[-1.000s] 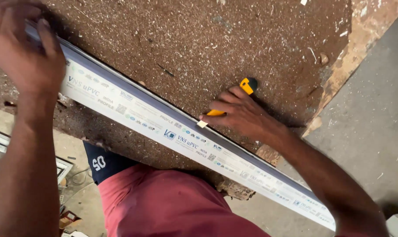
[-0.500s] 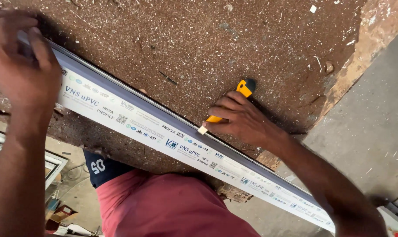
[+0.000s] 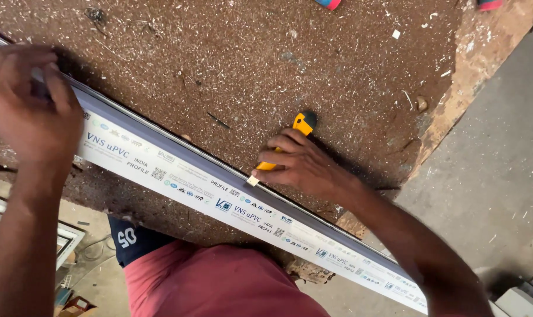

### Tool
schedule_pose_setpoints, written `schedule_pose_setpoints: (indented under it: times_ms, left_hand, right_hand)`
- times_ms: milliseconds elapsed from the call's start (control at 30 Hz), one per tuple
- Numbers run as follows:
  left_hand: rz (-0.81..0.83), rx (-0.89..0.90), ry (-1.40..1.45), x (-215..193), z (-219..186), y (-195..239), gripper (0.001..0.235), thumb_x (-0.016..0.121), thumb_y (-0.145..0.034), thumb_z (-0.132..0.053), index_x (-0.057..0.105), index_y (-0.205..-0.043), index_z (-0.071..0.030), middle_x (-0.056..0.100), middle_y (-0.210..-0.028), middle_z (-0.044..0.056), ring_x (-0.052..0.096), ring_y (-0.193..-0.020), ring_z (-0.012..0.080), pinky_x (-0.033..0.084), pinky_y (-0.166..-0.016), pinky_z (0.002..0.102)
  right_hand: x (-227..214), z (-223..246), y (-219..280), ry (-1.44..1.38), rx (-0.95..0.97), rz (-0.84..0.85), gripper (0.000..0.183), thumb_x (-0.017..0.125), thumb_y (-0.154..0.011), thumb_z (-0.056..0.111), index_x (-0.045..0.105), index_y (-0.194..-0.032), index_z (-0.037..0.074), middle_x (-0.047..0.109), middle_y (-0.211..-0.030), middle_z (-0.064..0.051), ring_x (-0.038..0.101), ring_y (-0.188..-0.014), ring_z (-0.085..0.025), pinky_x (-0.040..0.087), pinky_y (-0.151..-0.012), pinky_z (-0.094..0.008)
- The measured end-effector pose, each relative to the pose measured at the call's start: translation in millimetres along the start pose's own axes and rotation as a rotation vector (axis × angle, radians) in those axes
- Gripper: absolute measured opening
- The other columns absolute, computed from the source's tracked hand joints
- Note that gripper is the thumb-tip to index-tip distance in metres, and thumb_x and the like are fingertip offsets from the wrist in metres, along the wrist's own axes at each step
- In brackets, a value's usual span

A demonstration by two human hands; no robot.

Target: Cutting and trimming uPVC window/door profiles using a utility knife.

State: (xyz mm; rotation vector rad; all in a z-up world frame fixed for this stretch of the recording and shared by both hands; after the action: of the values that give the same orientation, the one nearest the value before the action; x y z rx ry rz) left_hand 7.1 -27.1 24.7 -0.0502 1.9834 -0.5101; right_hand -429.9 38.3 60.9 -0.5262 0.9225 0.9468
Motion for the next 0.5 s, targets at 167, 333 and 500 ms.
schedule_pose_setpoints:
  times_ms: [167,333,500]
  left_hand:
    - [0.013,-0.027,0.055,8,12,13,0.020,0.054,-0.104,0.014,0.064,-0.116,0.001,0.065,-0.124,0.007,0.065,-0.112,0.0211,0.054,-0.098,0.028]
    - [0.046,-0.163,0.108,3,-1,6,0.024,0.051,-0.103,0.015,0.065,-0.118,0.003,0.066,-0.122,0.012,0.066,-0.099,0.0190,0.054,-0.084,0.029]
    - [0.063,-0.228,0.105,5,-2,3,0.023,0.053,-0.107,0.013,0.068,-0.122,0.004,0.069,-0.120,0.013,0.063,-0.079,0.0176,0.051,-0.066,0.030]
  right_hand:
    - [3,-1,1,-0.015,0.012,0.009,0.042,0.065,-0.089,0.013,0.073,-0.125,0.033,0.064,-0.118,0.004,0.055,-0.124,-0.024,0.040,-0.115,-0.048]
    - [4,-3,0,-0.050,-0.002,-0.003,0.037,0.065,-0.090,0.014,0.074,-0.122,0.031,0.064,-0.118,0.003,0.054,-0.123,-0.023,0.041,-0.112,-0.046]
    - [18,-5,-13,-0.047,0.009,-0.005,0.037,0.067,-0.091,0.013,0.075,-0.122,0.031,0.065,-0.117,0.004,0.053,-0.124,-0.024,0.041,-0.112,-0.044]
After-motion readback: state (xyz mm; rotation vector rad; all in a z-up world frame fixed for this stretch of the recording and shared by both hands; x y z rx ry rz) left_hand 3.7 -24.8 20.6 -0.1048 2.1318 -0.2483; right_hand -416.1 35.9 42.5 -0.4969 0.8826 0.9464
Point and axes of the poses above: each hand's wrist, its own y-axis away from the middle knuckle, its own x-axis out of the palm, z = x × y, the point moved 1 cm from there along -y, towards the middle knuckle
